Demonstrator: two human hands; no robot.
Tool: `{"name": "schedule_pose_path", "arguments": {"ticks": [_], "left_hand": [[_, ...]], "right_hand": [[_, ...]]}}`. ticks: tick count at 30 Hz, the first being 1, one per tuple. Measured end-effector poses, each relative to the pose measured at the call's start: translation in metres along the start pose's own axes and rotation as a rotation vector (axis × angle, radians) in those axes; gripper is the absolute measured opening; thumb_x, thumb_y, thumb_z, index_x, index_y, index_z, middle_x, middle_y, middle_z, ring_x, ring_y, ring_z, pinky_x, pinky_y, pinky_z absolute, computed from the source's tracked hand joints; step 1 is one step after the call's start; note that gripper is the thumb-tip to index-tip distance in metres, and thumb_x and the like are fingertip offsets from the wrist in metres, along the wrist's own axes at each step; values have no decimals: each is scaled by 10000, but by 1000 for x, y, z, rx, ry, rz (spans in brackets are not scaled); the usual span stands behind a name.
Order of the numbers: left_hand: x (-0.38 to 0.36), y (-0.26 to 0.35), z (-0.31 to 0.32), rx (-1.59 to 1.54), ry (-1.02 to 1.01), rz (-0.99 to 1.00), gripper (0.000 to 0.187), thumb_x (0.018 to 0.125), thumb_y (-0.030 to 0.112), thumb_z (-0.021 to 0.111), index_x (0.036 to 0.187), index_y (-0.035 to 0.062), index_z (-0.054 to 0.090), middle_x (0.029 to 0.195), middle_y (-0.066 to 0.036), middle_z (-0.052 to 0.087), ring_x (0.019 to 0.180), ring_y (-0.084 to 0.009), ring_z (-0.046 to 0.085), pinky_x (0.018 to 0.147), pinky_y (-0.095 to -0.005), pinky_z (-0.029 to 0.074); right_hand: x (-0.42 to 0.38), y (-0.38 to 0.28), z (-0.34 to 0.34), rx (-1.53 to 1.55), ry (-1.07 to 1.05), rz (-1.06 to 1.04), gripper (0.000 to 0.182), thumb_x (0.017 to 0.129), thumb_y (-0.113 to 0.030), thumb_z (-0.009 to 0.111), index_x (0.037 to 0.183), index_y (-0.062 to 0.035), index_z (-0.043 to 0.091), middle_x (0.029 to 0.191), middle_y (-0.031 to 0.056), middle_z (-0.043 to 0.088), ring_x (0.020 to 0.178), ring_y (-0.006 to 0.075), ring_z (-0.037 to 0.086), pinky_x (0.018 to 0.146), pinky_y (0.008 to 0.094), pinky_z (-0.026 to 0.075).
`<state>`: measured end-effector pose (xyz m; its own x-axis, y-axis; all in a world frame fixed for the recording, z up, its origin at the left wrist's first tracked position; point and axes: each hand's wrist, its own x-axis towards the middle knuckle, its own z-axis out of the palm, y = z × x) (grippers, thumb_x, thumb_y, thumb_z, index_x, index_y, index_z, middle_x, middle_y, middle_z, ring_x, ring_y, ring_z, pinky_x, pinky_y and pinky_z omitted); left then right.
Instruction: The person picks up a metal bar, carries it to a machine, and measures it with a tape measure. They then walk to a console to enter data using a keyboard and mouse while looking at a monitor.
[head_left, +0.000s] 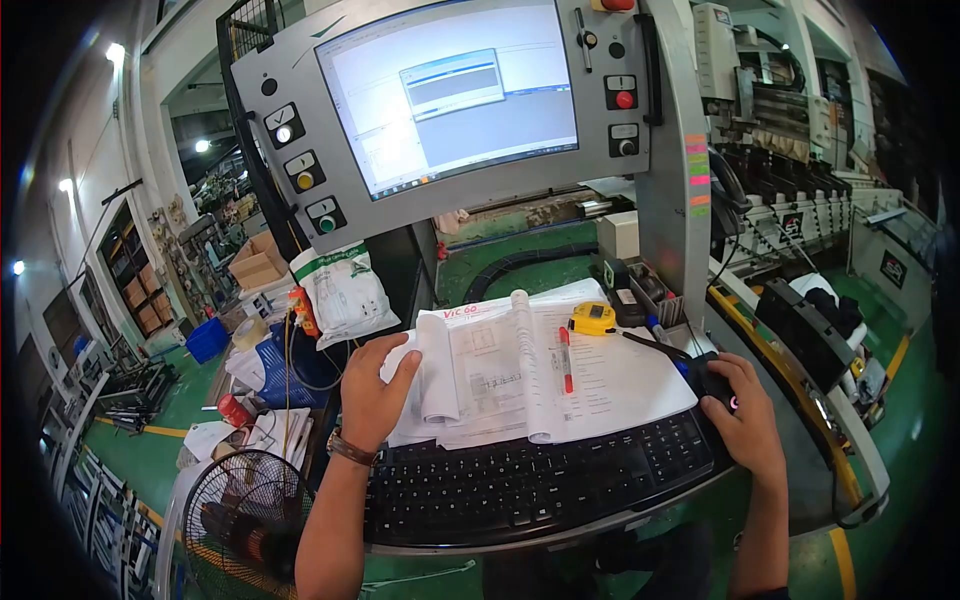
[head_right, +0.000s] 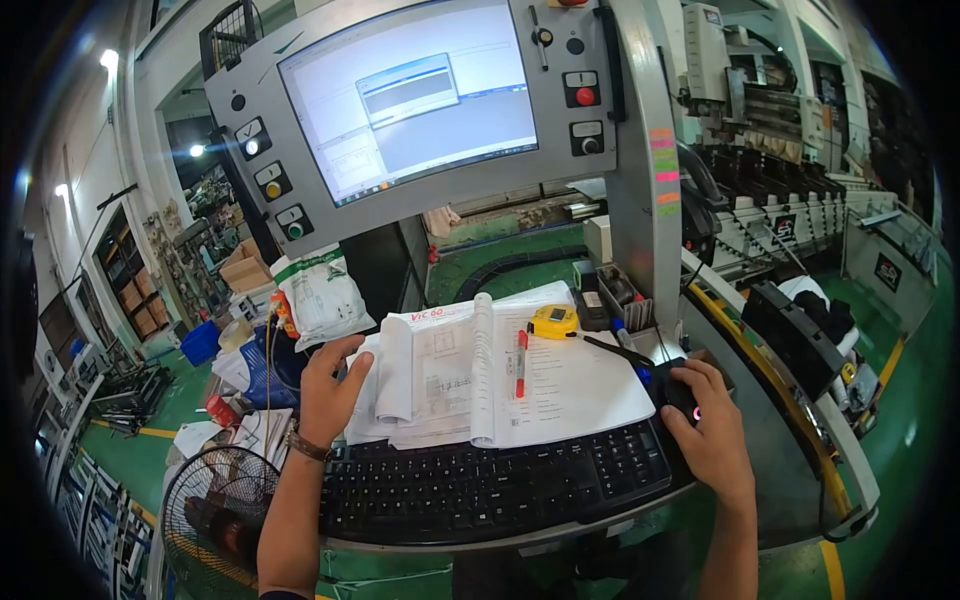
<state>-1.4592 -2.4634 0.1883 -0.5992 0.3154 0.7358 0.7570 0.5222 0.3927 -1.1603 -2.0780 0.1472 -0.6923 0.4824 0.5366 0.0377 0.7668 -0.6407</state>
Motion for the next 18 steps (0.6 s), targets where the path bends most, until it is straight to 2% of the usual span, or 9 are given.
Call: {"name": "schedule_pose_path", "arguments": {"ticks": [13, 18], "left_hand": [[1, -1, -3, -31, 21, 8, 324, 997, 251, 801, 1238, 36, 781, 1211, -160, 790, 1146, -351, 718, 1010, -446, 548], [4, -2, -18, -28, 90, -19, 337, 1002, 238, 800, 1268, 31, 772, 1195, -157, 783, 1084, -303, 712, 944, -403, 544]], "right_hand": [[0, 2, 0, 3, 5, -5, 481, 926, -126, 741, 1386, -17, 651, 1490, 189, 620, 1288, 396, 665, 1041, 438, 539], [0, 2, -1, 11, -3, 8, 473, 923, -122, 742, 1375, -13, 658, 1481, 196, 624, 1306, 405, 657, 1060, 443, 532]]}}
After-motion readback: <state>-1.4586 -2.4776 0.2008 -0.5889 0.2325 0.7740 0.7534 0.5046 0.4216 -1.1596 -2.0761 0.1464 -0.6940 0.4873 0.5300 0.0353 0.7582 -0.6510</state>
